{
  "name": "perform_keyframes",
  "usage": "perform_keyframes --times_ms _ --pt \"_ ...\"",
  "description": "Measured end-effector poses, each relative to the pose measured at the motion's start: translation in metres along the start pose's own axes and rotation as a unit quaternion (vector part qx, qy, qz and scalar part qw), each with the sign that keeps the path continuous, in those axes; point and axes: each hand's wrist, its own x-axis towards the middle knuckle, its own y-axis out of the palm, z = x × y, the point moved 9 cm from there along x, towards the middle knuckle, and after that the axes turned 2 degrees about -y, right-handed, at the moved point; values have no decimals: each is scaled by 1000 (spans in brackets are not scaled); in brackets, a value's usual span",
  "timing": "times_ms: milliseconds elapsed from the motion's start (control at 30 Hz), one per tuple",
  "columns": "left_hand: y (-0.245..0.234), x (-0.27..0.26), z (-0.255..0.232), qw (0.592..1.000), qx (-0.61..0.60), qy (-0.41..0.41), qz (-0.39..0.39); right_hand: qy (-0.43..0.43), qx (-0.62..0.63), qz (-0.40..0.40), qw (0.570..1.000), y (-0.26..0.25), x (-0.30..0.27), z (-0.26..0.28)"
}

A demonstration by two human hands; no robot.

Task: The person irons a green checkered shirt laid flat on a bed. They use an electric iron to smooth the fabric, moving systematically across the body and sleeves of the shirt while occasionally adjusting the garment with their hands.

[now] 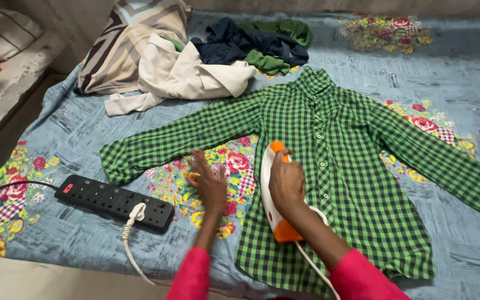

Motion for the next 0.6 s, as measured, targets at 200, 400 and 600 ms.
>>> perform_keyframes --times_ms 200,400,600 --pt "26 -106 -85 978 -56 43 195 -60 -28 53 996 -21 -73 -12" --pt "15 -130 -84 975 -28 61 213 -94 -26 25 995 -12 -68 -3" --pt "15 -133 -92 971 51 84 220 -106 -13 -8 994 10 -6 0"
